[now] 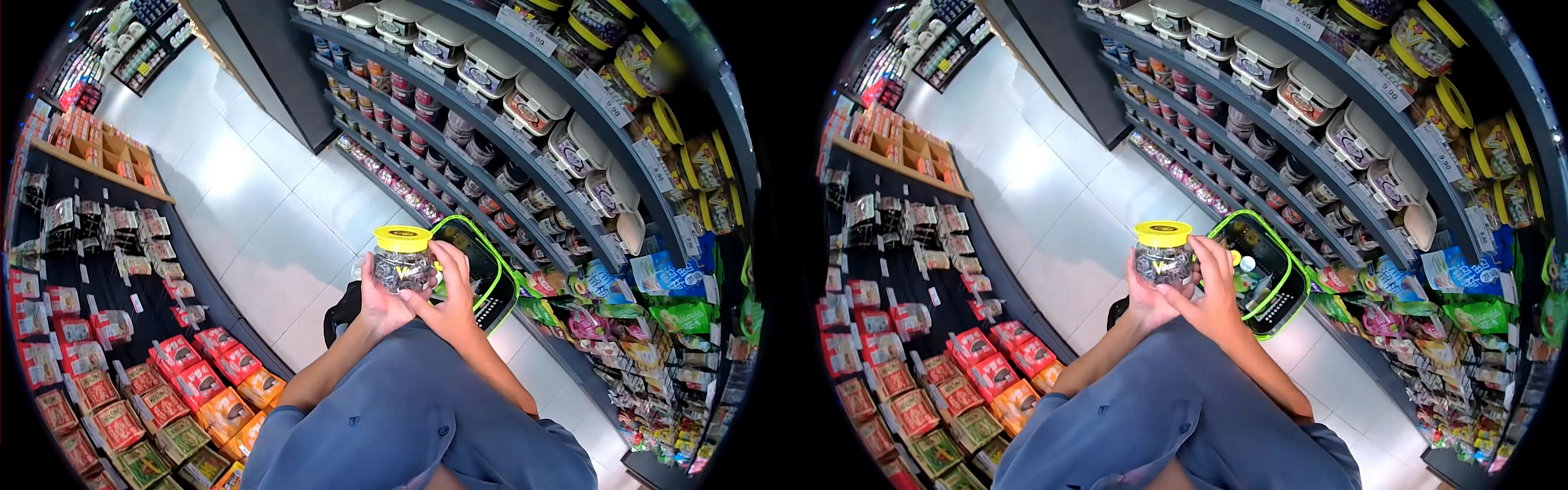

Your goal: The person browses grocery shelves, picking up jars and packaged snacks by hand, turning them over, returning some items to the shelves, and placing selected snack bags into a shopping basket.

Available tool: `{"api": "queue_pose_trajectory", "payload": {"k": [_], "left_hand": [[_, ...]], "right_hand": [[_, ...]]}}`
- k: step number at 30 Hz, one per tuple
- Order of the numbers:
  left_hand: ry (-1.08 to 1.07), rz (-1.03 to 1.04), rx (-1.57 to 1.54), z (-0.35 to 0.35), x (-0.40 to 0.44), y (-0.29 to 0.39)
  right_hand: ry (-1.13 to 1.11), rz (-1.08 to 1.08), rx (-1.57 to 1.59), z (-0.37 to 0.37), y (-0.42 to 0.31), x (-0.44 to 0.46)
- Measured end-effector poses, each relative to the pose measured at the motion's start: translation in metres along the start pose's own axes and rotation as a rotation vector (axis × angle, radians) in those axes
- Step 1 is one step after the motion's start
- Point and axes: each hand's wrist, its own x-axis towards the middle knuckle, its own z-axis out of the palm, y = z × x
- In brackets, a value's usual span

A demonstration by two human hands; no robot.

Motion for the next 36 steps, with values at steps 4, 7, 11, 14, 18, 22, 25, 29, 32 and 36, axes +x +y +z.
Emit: {"api": "queue_pose_trajectory", "payload": {"k": [4,7,11,14,18,22,25,29,32,36], "left_hand": [[-0.060,-0.080,-0.017,0.003,0.006,0.027],[-0.146,-0.116,-0.051,0.016,0.012,0.060],[0.042,-0.036,-0.037,0.031,0.021,0.102],[0.053,0.015,-0.006,0.032,0.026,0.131],[-0.006,0.055,0.060,0.050,0.036,0.166],[-0.057,0.139,0.253,0.052,0.047,0.198],[-0.072,0.076,0.254,0.051,0.055,0.214],[-0.052,0.013,0.274,0.045,0.062,0.229],[-0.030,-0.015,0.357,0.043,0.066,0.236],[-0.017,0.024,0.573,0.031,0.075,0.238]], "right_hand": [[0.015,-0.007,0.007,0.015,-0.005,0.019],[0.053,-0.110,-0.086,0.033,-0.014,0.046],[0.063,-0.081,-0.098,0.068,-0.018,0.078],[0.077,-0.080,-0.081,0.086,-0.026,0.100],[0.117,0.004,0.018,0.112,-0.025,0.122],[0.142,0.008,-0.066,0.126,-0.035,0.141],[0.162,0.037,-0.094,0.139,-0.032,0.149],[0.189,0.101,-0.081,0.151,-0.028,0.156],[0.212,0.138,-0.063,0.156,-0.025,0.158],[0.246,0.242,0.049,0.157,-0.020,0.155]]}}
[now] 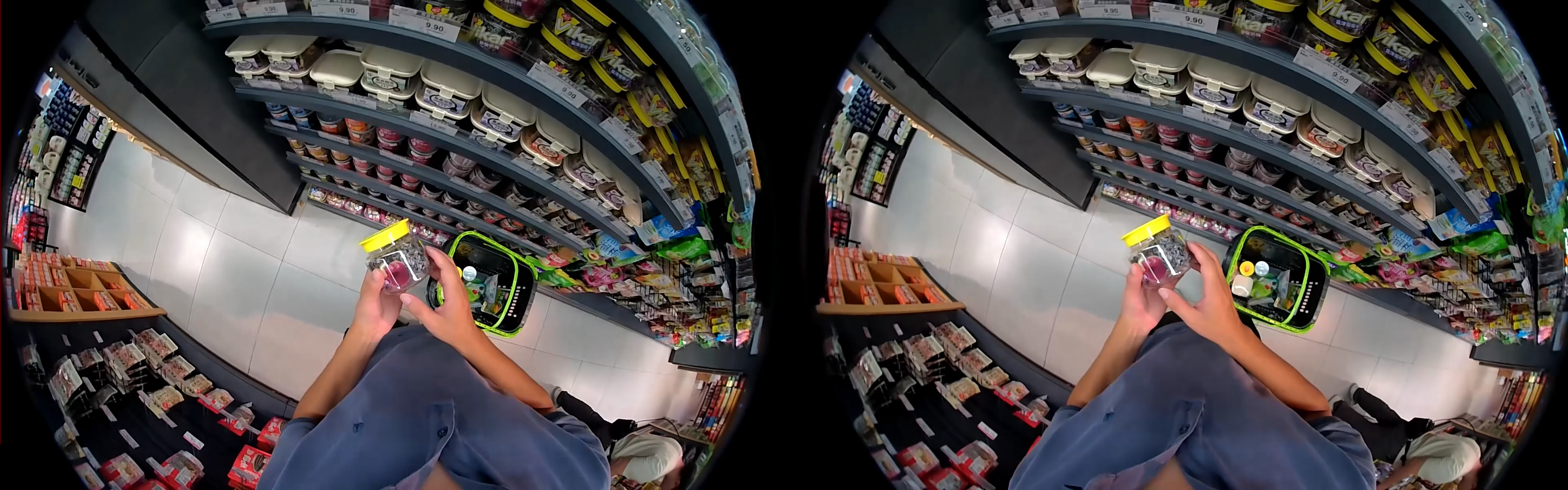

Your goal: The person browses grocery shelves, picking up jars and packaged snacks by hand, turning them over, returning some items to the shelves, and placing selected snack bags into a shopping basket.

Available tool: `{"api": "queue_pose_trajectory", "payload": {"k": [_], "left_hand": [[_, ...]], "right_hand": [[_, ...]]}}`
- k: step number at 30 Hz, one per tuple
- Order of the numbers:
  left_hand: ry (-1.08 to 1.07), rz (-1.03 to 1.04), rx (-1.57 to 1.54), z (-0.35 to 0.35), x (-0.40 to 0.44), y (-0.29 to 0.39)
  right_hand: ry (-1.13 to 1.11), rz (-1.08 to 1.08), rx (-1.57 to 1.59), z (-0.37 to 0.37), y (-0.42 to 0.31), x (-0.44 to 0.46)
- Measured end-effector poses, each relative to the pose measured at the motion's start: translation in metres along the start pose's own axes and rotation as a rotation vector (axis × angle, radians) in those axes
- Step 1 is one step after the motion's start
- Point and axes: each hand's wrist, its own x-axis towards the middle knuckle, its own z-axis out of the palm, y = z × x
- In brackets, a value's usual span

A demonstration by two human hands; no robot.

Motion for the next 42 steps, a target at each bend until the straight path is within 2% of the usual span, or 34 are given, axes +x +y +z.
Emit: {"api": "queue_pose_trajectory", "payload": {"k": [4,17,20,26,29,36,38,39,42], "left_hand": [[-0.023,0.000,0.024,0.017,0.009,-0.004],[0.006,0.101,0.183,0.075,0.026,-0.043],[0.071,0.118,0.209,0.085,0.029,-0.054],[0.040,0.165,0.372,0.095,0.031,-0.050],[0.019,0.184,0.388,0.091,0.043,-0.038],[-0.178,0.256,0.504,0.090,0.090,0.030],[-0.259,0.387,0.620,0.089,0.107,0.056],[-0.288,0.567,0.857,0.087,0.117,0.073],[-0.351,0.711,1.045,0.089,0.143,0.124]], "right_hand": [[-0.007,0.074,0.064,-0.016,0.006,0.000],[-0.028,0.065,0.336,-0.079,0.043,-0.002],[-0.019,0.093,0.349,-0.090,0.058,-0.008],[-0.005,0.039,0.286,-0.094,0.070,-0.007],[0.090,-0.028,0.114,-0.089,0.064,0.008],[0.134,-0.117,0.100,-0.053,0.046,0.067],[0.156,-0.087,0.177,-0.035,0.037,0.087],[0.204,-0.125,0.254,-0.027,0.026,0.100],[0.296,-0.225,0.325,-0.010,0.005,0.140]]}}
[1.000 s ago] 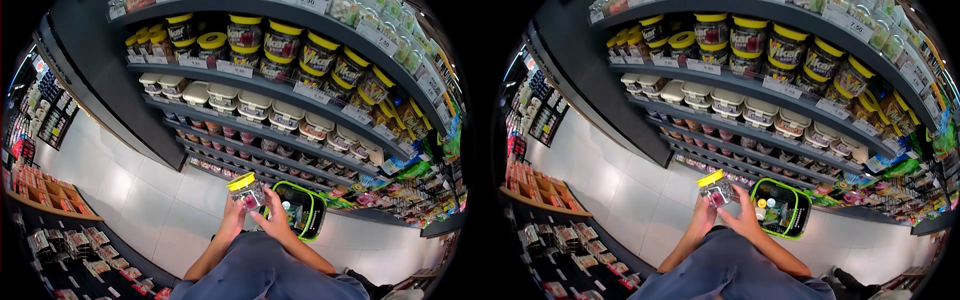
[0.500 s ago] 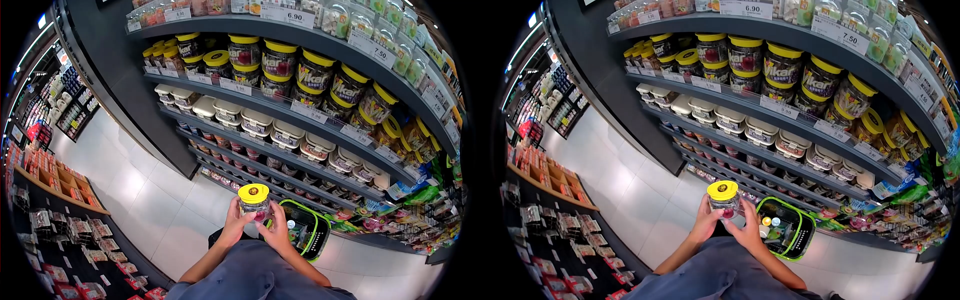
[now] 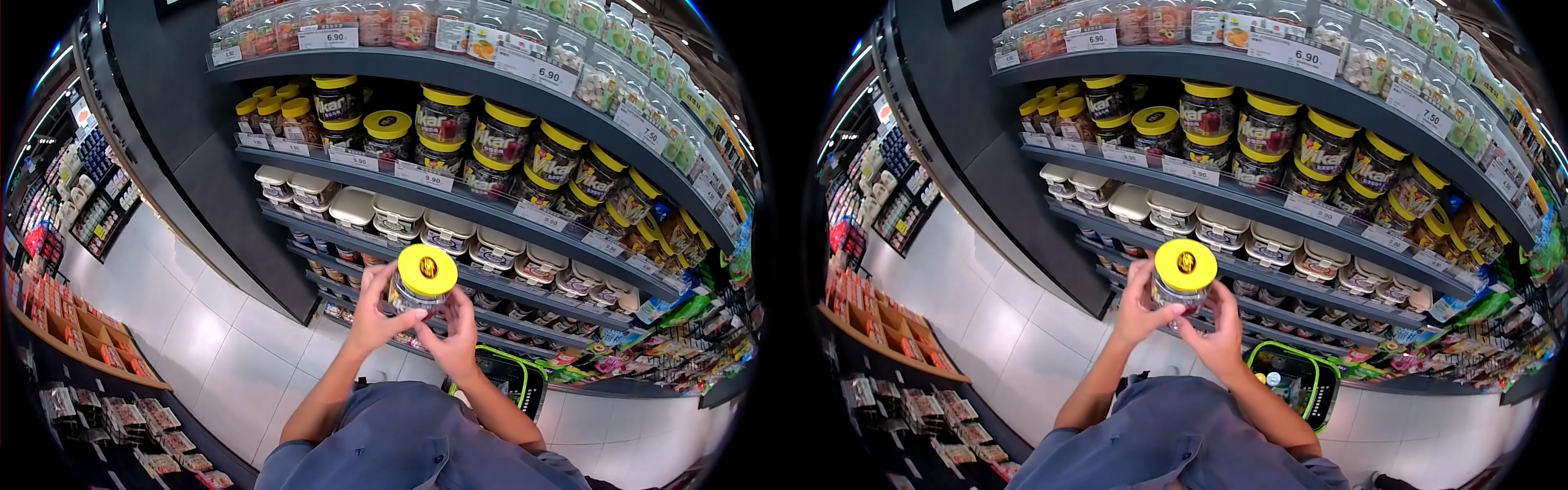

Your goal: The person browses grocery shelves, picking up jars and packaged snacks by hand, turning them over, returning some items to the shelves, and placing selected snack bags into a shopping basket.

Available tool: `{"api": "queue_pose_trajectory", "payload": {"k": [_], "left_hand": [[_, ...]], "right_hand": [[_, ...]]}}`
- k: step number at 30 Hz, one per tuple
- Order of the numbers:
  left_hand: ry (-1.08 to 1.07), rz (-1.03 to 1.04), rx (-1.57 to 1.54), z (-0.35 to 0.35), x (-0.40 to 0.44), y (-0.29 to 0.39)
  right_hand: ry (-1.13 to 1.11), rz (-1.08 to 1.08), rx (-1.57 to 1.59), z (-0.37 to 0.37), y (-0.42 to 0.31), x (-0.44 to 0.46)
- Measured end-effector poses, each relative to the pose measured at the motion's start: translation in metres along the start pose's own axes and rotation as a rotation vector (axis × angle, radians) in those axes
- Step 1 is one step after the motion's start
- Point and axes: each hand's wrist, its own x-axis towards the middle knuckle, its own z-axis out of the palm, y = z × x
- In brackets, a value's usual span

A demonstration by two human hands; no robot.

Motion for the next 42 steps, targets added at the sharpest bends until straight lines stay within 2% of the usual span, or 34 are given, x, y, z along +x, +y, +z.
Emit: {"api": "queue_pose_trajectory", "payload": {"k": [4,6,8,12,18,24,28,30,36,38,42], "left_hand": [[0.000,0.049,-0.095,-0.041,0.052,0.029],[0.019,0.081,-0.259,-0.052,0.075,0.047],[0.112,0.163,-0.213,-0.064,0.093,0.046],[0.165,0.208,-0.241,-0.074,0.131,0.049],[0.149,0.250,-0.373,-0.073,0.188,0.037],[0.238,0.240,-0.431,-0.064,0.214,0.027],[0.320,0.279,-0.304,-0.060,0.222,0.021],[0.308,0.266,-0.325,-0.061,0.224,0.022],[0.347,0.223,-0.099,-0.061,0.228,0.032],[0.445,0.321,0.290,-0.063,0.230,0.031],[0.458,0.340,0.468,-0.065,0.230,0.021]], "right_hand": [[-0.018,-0.142,-0.057,0.036,-0.016,0.056],[-0.004,-0.203,-0.102,0.052,-0.026,0.082],[0.004,-0.252,-0.082,0.068,-0.033,0.105],[0.087,-0.425,-0.236,0.089,-0.044,0.149],[0.182,-0.436,-0.256,0.103,-0.034,0.199],[0.218,-0.370,-0.266,0.113,-0.029,0.220],[0.224,-0.383,-0.378,0.114,-0.031,0.220],[0.225,-0.371,-0.386,0.116,-0.032,0.217],[0.224,-0.346,-0.467,0.118,-0.021,0.217],[0.228,-0.351,-0.491,0.118,-0.017,0.219],[0.199,-0.307,-0.483,0.118,-0.021,0.221]]}}
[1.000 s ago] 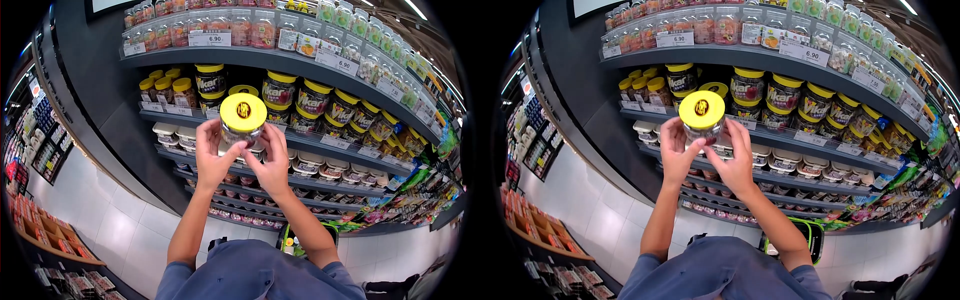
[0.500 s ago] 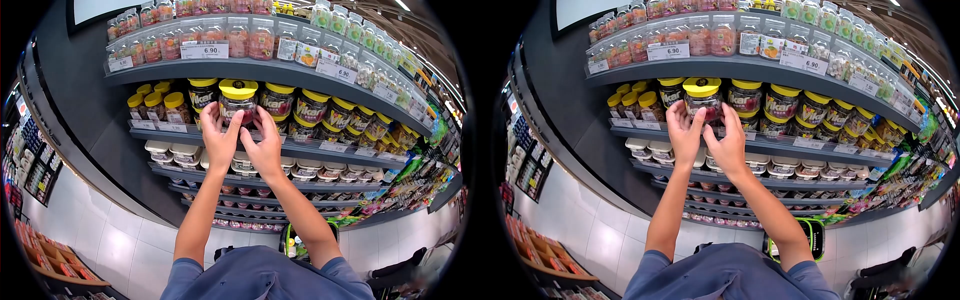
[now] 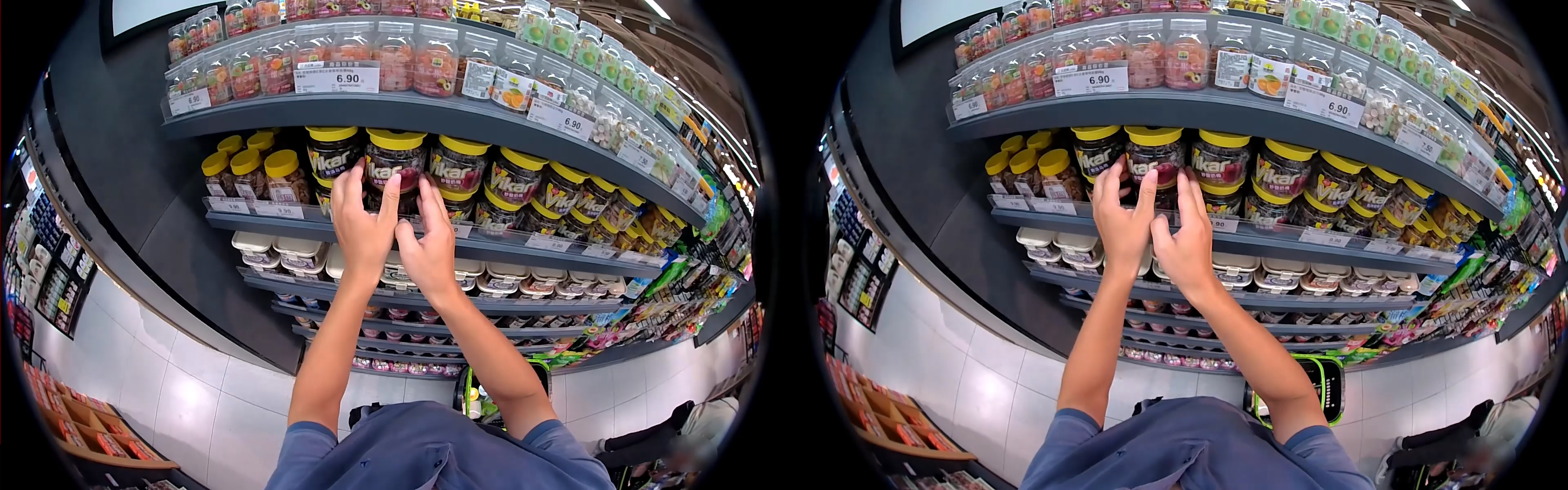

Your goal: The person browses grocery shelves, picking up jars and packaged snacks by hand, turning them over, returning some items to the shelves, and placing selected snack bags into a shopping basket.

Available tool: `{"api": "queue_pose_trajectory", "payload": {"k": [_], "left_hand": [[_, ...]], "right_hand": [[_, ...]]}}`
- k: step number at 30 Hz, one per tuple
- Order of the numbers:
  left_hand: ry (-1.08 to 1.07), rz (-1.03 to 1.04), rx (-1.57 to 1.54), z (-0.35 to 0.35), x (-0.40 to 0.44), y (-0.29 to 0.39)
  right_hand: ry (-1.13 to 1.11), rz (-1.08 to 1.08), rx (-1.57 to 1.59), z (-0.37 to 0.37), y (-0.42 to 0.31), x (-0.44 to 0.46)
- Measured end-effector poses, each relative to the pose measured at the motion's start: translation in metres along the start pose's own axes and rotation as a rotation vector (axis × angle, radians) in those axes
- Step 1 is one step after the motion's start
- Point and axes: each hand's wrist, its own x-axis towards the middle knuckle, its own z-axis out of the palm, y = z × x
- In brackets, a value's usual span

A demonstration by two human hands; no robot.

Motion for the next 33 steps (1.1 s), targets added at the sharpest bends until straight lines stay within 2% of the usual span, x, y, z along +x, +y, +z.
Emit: {"api": "queue_pose_trajectory", "payload": {"k": [2,5,11,18,21,33], "left_hand": [[0.007,-0.069,-0.184,0.000,-0.002,-0.001],[-0.026,-0.066,-0.218,-0.005,0.000,0.000],[-0.035,-0.067,-0.182,-0.002,0.001,0.000],[-0.039,-0.075,-0.148,0.003,-0.003,0.000],[-0.026,-0.041,-0.114,0.006,-0.003,-0.002],[0.028,-0.076,-0.171,0.013,-0.007,0.003]], "right_hand": [[-0.010,0.017,-0.022,0.000,-0.003,-0.002],[-0.029,0.046,0.012,0.002,-0.001,-0.005],[-0.058,0.130,0.196,0.003,0.004,-0.001],[-0.067,0.236,0.209,-0.002,-0.002,0.006],[-0.048,0.164,0.205,0.000,0.004,0.007],[-0.042,0.175,0.237,-0.004,0.005,0.006]]}}
